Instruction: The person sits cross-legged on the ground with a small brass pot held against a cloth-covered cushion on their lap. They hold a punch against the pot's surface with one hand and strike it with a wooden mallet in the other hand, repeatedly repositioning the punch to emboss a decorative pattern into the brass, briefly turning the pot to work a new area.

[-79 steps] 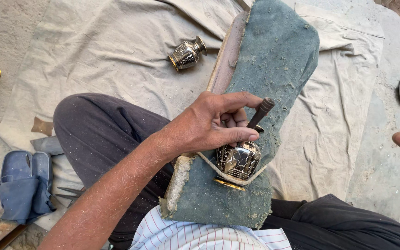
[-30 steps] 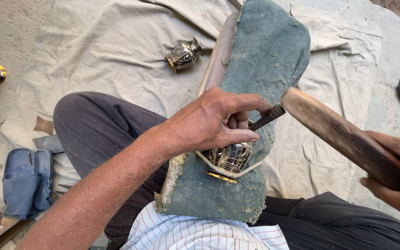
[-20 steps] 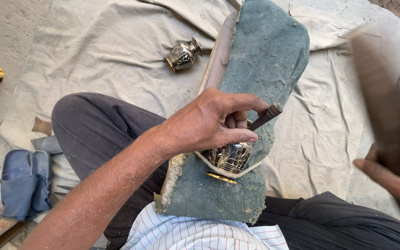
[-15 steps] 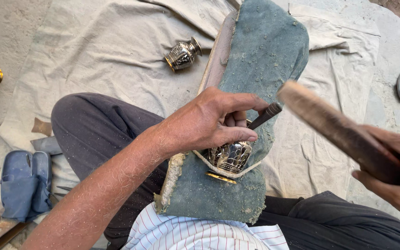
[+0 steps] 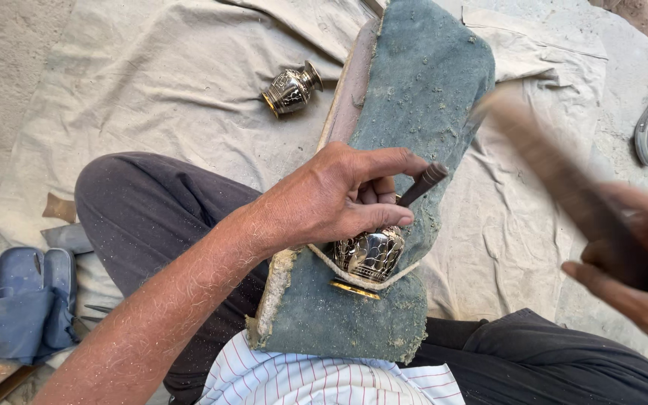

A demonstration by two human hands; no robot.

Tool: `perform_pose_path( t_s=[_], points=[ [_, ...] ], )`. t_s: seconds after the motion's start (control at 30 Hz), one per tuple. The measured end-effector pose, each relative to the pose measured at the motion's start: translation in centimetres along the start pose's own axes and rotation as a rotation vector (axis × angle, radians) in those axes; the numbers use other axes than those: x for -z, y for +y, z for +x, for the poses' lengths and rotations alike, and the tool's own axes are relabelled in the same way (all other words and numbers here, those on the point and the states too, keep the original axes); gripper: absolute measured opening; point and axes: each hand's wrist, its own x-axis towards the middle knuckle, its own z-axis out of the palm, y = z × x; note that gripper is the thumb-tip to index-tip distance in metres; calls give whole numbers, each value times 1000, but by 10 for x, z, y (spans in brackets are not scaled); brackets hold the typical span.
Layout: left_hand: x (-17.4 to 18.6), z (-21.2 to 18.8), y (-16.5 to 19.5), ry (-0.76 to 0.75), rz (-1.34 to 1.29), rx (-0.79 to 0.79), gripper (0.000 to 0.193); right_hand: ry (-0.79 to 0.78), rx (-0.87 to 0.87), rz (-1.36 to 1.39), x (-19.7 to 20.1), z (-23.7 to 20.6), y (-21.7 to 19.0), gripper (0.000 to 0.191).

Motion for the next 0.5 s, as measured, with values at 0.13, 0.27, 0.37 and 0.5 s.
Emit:
perform_pose_path(
  t_s=[0.13, 0.27, 0.37, 0.5],
  points=[
    [0, 0, 2, 9, -3, 71, 53, -7, 21, -20, 4, 3, -9, 73],
    [0, 1, 4, -1, 7, 57, 55, 72, 127, 48, 4, 6, -12, 77],
    [1, 0, 3, 15, -22, 66, 53, -4, 22, -10, 7, 15, -13, 73],
    [0, 2, 2, 10, 6, 31, 51, -18, 35, -99, 10, 22, -10, 77]
  ],
)
